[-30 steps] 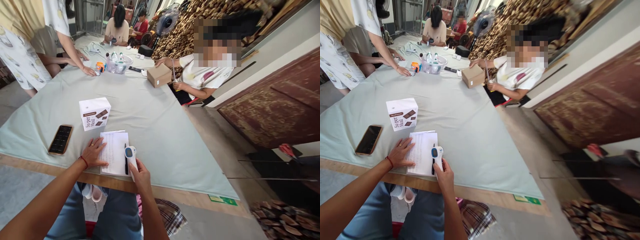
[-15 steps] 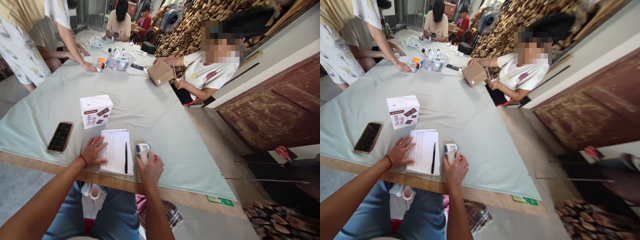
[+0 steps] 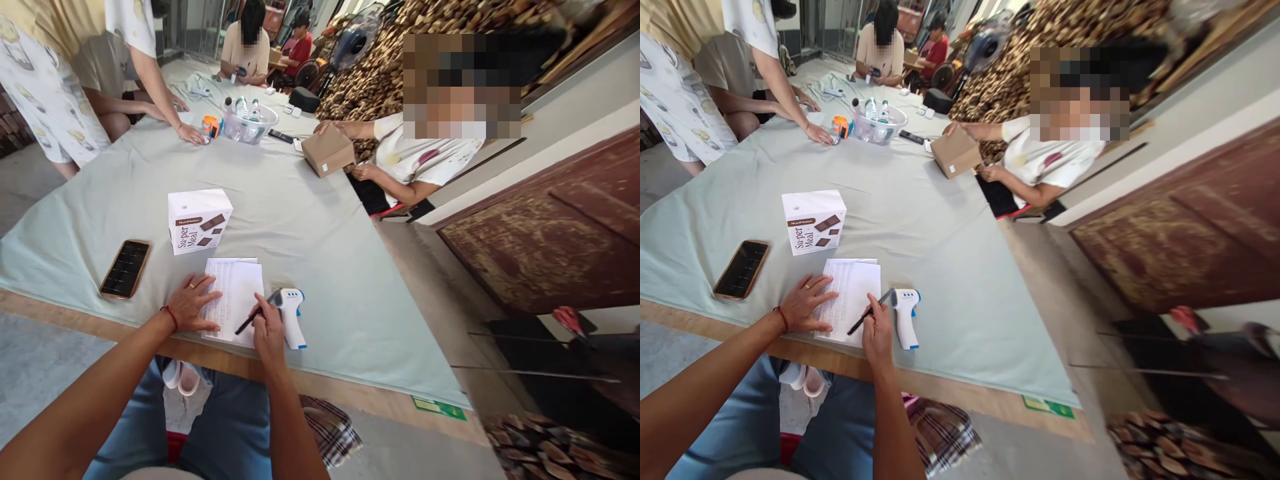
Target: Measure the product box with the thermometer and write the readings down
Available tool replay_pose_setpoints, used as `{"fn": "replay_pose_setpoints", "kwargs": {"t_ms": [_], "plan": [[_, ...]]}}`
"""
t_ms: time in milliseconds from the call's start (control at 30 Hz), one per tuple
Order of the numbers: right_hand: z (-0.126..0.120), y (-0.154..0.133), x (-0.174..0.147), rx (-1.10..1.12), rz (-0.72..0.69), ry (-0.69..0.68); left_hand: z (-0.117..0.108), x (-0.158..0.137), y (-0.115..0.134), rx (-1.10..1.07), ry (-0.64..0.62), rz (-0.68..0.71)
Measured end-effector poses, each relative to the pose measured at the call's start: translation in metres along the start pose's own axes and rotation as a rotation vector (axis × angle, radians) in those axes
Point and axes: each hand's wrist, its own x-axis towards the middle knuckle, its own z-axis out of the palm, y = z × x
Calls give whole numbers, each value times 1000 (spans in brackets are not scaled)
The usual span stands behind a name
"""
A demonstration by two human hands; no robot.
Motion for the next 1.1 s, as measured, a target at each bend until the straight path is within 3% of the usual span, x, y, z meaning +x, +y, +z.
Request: {"fn": "replay_pose_setpoints", "kwargs": {"t_ms": [233,467,833,1100], "plan": [[17,1,-22,230,145,54,1,0,1,7,-9,-8],[8,-11,-18,262,33,-34,-1,1,2,18,-10,-21],[10,-11,-19,401,268,-17,-1,1,2,11,-11,-23],[15,-15,-23,198,199,44,0,1,2,-1,-19,-29]]}}
